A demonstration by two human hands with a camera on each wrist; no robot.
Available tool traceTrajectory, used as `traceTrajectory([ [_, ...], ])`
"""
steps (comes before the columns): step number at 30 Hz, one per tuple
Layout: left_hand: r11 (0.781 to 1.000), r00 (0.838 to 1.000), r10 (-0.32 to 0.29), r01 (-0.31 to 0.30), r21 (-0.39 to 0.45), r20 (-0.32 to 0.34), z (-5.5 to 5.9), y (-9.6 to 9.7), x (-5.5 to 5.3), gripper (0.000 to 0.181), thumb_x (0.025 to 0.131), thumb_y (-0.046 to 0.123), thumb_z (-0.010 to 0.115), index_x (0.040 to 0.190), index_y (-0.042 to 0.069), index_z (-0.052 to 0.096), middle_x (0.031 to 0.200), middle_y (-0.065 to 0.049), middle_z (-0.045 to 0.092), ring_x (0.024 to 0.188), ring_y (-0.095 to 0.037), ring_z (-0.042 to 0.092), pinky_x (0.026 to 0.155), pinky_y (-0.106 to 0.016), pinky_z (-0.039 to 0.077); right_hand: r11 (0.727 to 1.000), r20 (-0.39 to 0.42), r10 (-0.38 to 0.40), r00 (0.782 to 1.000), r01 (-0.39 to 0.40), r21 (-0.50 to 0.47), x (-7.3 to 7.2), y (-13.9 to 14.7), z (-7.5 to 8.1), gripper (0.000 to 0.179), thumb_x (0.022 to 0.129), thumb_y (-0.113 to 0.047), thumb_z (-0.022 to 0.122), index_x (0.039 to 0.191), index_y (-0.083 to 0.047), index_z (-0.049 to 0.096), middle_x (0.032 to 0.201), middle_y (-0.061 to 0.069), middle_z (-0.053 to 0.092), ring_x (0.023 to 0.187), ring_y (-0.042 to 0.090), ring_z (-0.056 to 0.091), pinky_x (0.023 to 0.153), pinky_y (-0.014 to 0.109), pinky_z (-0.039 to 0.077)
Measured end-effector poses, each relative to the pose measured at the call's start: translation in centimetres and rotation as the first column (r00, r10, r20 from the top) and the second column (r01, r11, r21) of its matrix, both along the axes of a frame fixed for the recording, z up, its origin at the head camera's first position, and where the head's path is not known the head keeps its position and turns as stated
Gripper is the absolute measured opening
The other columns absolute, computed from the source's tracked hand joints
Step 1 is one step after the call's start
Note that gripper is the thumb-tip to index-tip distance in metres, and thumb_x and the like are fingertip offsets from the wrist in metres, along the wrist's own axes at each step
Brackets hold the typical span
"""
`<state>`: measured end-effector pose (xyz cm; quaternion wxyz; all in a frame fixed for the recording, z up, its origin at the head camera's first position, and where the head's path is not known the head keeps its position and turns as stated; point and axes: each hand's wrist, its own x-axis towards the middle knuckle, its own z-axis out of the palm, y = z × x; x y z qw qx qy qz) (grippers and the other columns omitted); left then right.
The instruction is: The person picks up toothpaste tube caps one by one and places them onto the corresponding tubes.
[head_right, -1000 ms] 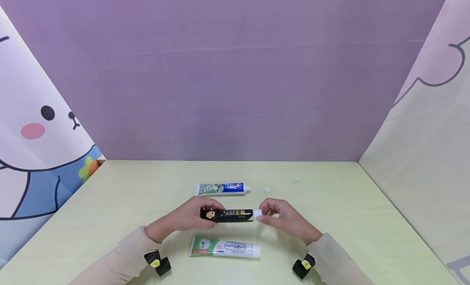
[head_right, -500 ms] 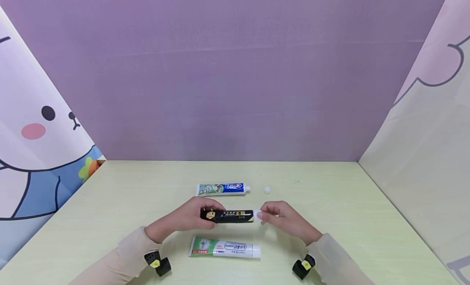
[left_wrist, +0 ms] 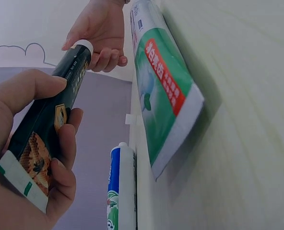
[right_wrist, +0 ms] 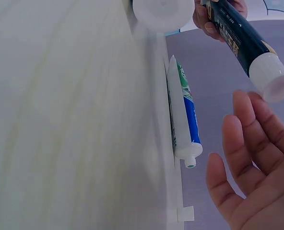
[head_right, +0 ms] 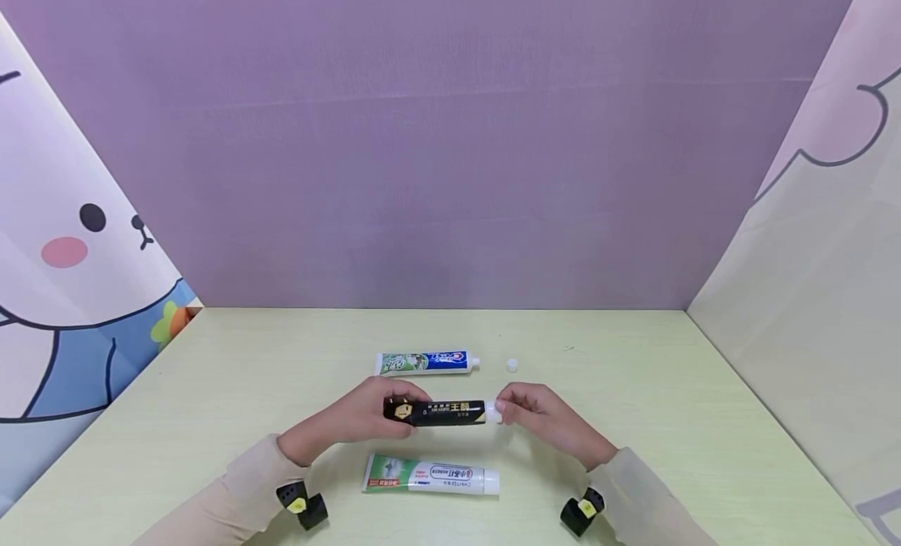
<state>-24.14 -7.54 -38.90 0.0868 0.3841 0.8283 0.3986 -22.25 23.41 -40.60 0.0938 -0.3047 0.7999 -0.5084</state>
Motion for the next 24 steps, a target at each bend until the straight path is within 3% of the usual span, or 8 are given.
traceTrajectory([
  [4,1.000,1.000,0.004,-0.004,-0.002,-0.005,-0.03,-0.04,-0.08,0.036,0.076,0.016,0.073,0.111,0.010,0.067,0.104,0.002,0.068,0.096,-0.008,0.056,0.086,-0.026,0.044,0.999,-0.008,-0.049,0.999,0.049,0.005,0.00,-0.11,0.02,0.013,0.094,-0.016,0.058,0.102,-0.006,0.058,0.095,0.010,0.059,0.086,0.015,0.056,0.078,0.028,0.048],
  [9,1.000,1.000,0.003,-0.003,-0.005,-0.004,0.01,-0.03,-0.12,0.036,0.076,0.015,0.074,0.111,0.010,0.068,0.104,0.002,0.068,0.095,-0.008,0.056,0.086,-0.026,0.044,0.997,-0.058,-0.072,0.996,0.073,0.016,0.01,-0.19,-0.05,0.025,0.084,-0.014,0.070,0.104,-0.008,0.057,0.102,0.007,0.057,0.091,0.013,0.056,0.082,0.027,0.047],
  [14,1.000,1.000,0.003,-0.003,-0.006,0.000,0.16,-0.02,-0.03,0.035,0.076,0.015,0.073,0.111,0.009,0.068,0.103,0.002,0.068,0.093,-0.007,0.056,0.085,-0.026,0.044,0.998,-0.082,-0.060,0.995,0.060,-0.011,0.06,-0.36,-0.13,0.026,0.082,-0.009,0.072,0.103,-0.008,0.056,0.102,0.007,0.057,0.091,0.013,0.056,0.082,0.028,0.048],
  [24,1.000,1.000,0.006,-0.006,-0.007,0.001,0.42,0.01,0.03,0.035,0.076,0.015,0.073,0.110,0.008,0.068,0.100,0.003,0.068,0.091,-0.006,0.055,0.084,-0.025,0.044,0.996,-0.166,-0.089,0.982,0.087,-0.019,-0.11,-0.44,-0.40,0.026,0.081,-0.014,0.074,0.100,-0.010,0.059,0.098,0.001,0.060,0.089,0.010,0.056,0.081,0.027,0.048],
])
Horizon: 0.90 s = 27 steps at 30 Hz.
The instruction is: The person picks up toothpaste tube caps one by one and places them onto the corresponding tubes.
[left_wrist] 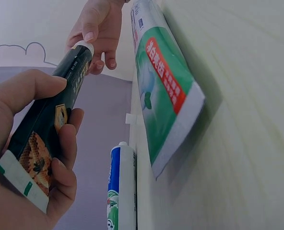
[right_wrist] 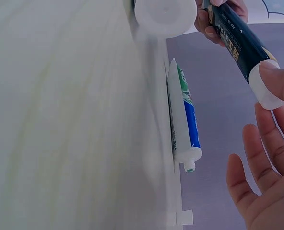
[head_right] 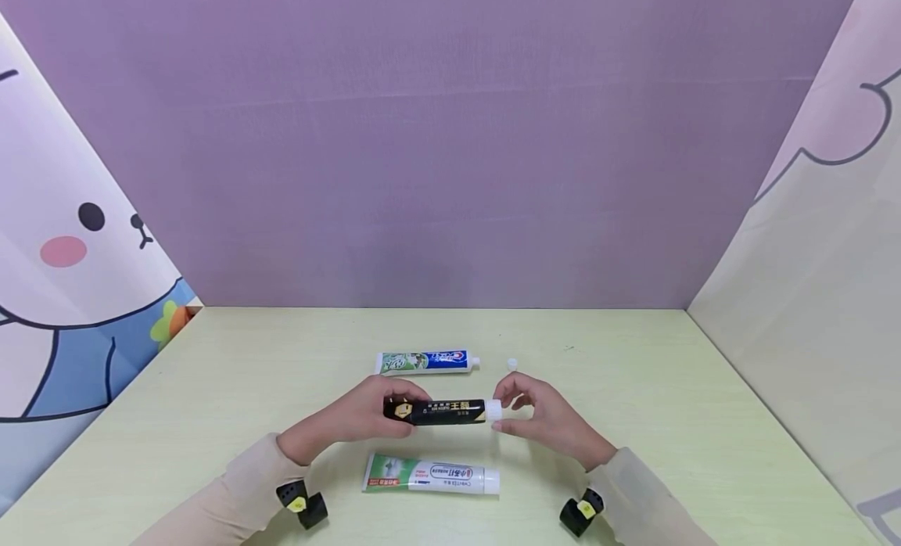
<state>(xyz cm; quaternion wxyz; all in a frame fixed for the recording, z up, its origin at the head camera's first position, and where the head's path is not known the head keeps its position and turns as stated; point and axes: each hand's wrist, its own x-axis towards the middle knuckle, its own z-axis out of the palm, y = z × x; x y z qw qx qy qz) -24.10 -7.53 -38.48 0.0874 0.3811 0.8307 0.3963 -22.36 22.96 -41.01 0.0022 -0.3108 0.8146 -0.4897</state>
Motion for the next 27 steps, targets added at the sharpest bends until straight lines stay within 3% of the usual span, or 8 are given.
traceTrajectory([
  [10,1.000,1.000,0.003,-0.003,-0.005,0.005,-0.09,0.05,-0.04,0.036,0.076,0.014,0.074,0.111,0.009,0.068,0.102,0.002,0.068,0.093,-0.007,0.056,0.084,-0.025,0.045,1.000,-0.002,-0.017,1.000,0.017,0.015,0.23,-0.09,0.35,0.016,0.083,-0.016,0.072,0.094,-0.012,0.062,0.093,-0.001,0.063,0.087,0.010,0.056,0.081,0.030,0.047],
  [19,1.000,1.000,0.001,-0.001,-0.001,-0.003,-0.10,0.14,-0.08,0.037,0.075,0.014,0.074,0.111,0.008,0.068,0.103,0.002,0.068,0.094,-0.007,0.057,0.085,-0.025,0.045,0.999,0.083,-0.024,0.996,0.021,0.029,0.26,-0.15,0.43,0.007,0.090,-0.015,0.063,0.090,-0.009,0.064,0.087,-0.004,0.063,0.083,0.009,0.057,0.078,0.028,0.045],
  [27,1.000,1.000,-0.003,0.003,0.002,0.004,-0.02,0.16,0.01,0.036,0.075,0.012,0.074,0.111,0.008,0.068,0.102,0.001,0.068,0.093,-0.007,0.057,0.085,-0.025,0.045,0.999,0.097,0.000,0.995,-0.005,0.053,0.06,0.13,0.12,0.010,0.094,-0.016,0.058,0.089,-0.011,0.064,0.084,0.005,0.064,0.080,0.009,0.055,0.076,0.026,0.043],
])
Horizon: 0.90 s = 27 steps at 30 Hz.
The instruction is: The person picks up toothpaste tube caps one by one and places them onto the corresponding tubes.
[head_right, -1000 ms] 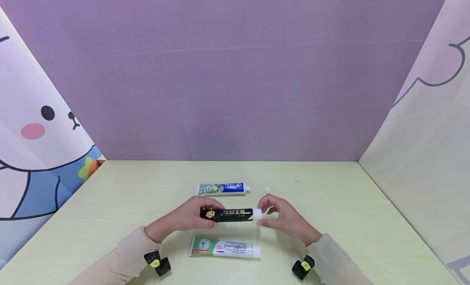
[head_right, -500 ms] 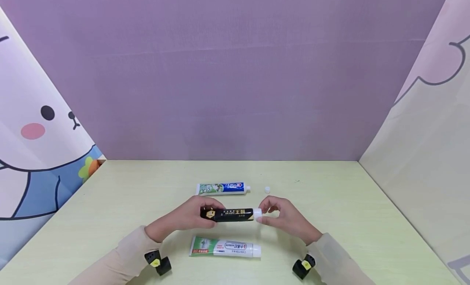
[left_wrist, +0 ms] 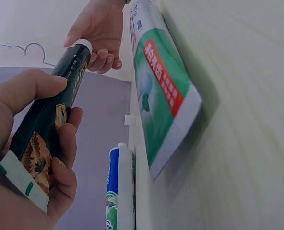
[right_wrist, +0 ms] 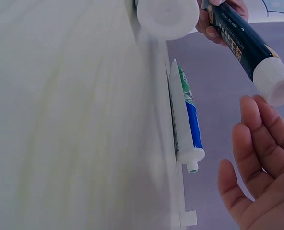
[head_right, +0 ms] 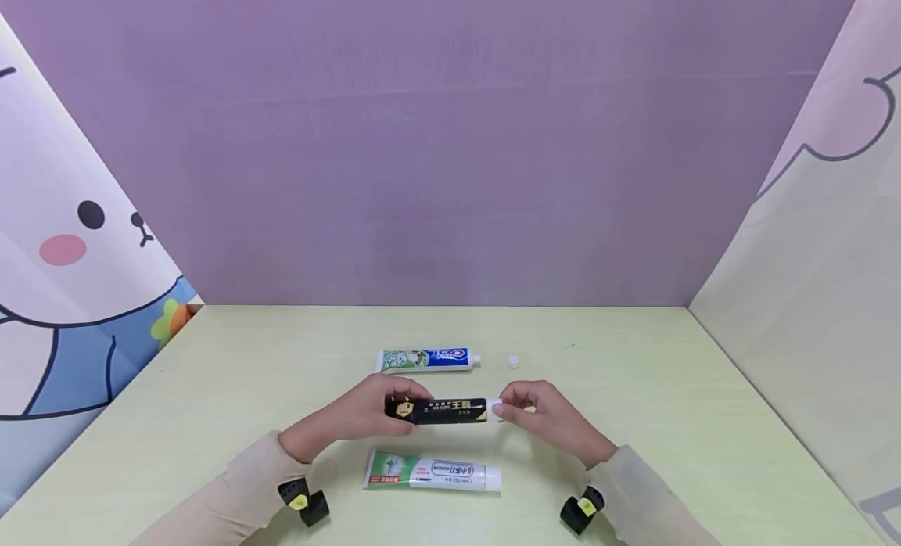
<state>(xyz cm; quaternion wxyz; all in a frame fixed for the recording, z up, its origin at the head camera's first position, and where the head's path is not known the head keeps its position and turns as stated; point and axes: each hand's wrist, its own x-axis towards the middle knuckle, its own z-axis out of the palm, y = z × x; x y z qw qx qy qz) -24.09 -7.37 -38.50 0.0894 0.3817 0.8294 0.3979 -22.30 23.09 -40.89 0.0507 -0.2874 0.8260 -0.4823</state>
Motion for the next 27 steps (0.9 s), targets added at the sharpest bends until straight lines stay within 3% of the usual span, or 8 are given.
traceTrajectory([
  [8,1.000,1.000,-0.016,0.016,0.008,0.003,0.00,-0.15,0.04,0.036,0.075,0.012,0.074,0.111,0.008,0.067,0.102,0.001,0.068,0.093,-0.006,0.058,0.086,-0.025,0.045,0.998,0.053,0.064,0.997,-0.062,-0.032,0.21,0.02,0.32,0.013,0.096,-0.015,0.054,0.090,-0.007,0.063,0.083,0.018,0.062,0.076,0.023,0.054,0.070,0.026,0.046],
  [12,1.000,1.000,-0.016,0.016,0.011,0.002,0.00,-0.22,0.07,0.036,0.075,0.013,0.074,0.110,0.008,0.068,0.102,0.001,0.068,0.093,-0.007,0.058,0.086,-0.025,0.045,0.998,0.050,0.048,0.998,-0.047,-0.029,0.35,-0.03,0.45,0.010,0.093,-0.015,0.059,0.099,-0.007,0.061,0.090,0.013,0.061,0.079,0.018,0.056,0.072,0.027,0.047],
  [18,1.000,1.000,-0.016,0.016,0.014,0.002,0.04,-0.27,0.11,0.036,0.075,0.012,0.074,0.110,0.008,0.068,0.102,0.001,0.069,0.093,-0.007,0.058,0.085,-0.025,0.045,0.999,0.016,0.013,1.000,-0.013,-0.033,0.32,-0.16,0.47,0.031,0.082,-0.014,0.072,0.107,-0.006,0.056,0.104,0.008,0.057,0.091,0.012,0.056,0.081,0.027,0.048],
  [27,1.000,1.000,-0.009,0.008,0.010,0.008,0.24,-0.29,0.19,0.035,0.075,0.012,0.074,0.110,0.008,0.068,0.102,0.001,0.069,0.093,-0.007,0.057,0.086,-0.025,0.045,0.998,-0.047,0.034,0.998,-0.036,-0.053,0.41,-0.23,0.58,0.031,0.080,-0.011,0.074,0.105,-0.009,0.055,0.102,0.005,0.056,0.093,0.011,0.055,0.083,0.027,0.048],
])
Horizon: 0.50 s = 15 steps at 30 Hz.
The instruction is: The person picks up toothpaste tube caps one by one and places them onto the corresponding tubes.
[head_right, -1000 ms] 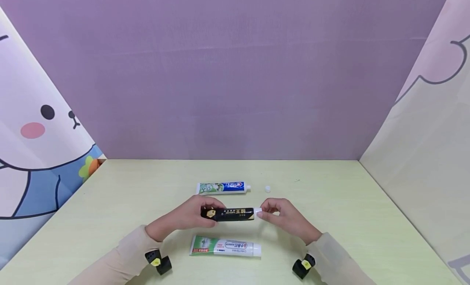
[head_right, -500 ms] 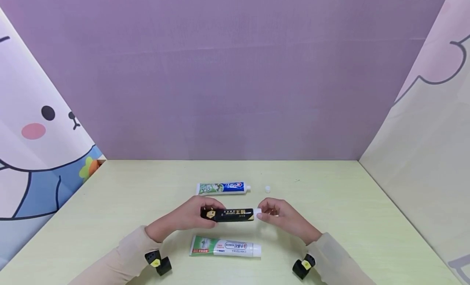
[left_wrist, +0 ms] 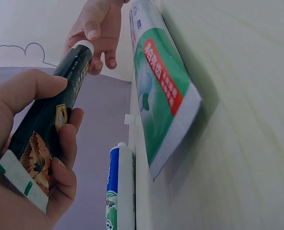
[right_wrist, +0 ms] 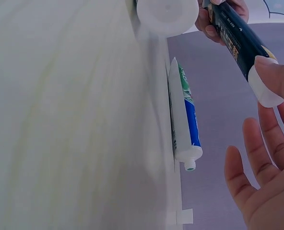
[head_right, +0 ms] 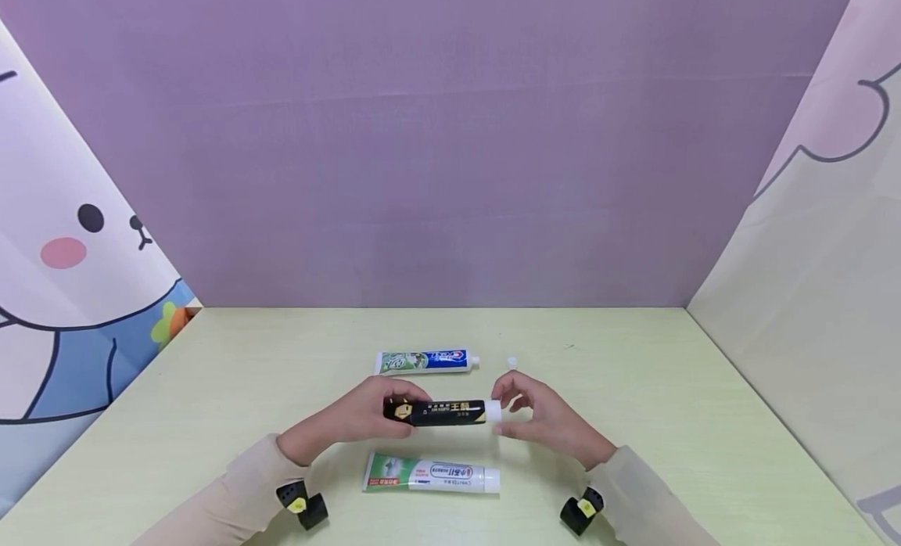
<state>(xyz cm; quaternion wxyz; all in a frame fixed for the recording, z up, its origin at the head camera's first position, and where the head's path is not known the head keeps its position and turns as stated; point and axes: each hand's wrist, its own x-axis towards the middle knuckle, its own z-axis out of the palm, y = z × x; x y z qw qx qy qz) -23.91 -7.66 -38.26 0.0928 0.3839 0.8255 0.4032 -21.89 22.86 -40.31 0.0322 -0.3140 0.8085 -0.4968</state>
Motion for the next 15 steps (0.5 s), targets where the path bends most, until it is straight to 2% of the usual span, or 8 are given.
traceTrajectory([
  [7,1.000,1.000,0.004,-0.004,-0.010,-0.004,0.06,0.02,0.06,0.036,0.075,0.013,0.074,0.110,0.009,0.068,0.102,0.002,0.069,0.094,-0.007,0.057,0.086,-0.026,0.044,1.000,-0.022,-0.026,0.999,0.026,-0.001,0.03,-0.01,-0.06,0.030,0.080,-0.013,0.075,0.103,-0.010,0.056,0.099,0.002,0.057,0.091,0.010,0.055,0.082,0.028,0.048],
  [15,1.000,1.000,0.005,-0.005,-0.012,-0.002,0.14,0.00,0.15,0.036,0.075,0.013,0.074,0.110,0.008,0.068,0.101,0.002,0.069,0.093,-0.007,0.057,0.086,-0.026,0.044,1.000,-0.063,-0.004,0.998,0.002,-0.026,0.08,-0.09,-0.16,0.029,0.079,-0.011,0.075,0.102,-0.011,0.057,0.098,-0.001,0.059,0.090,0.010,0.055,0.082,0.028,0.047],
])
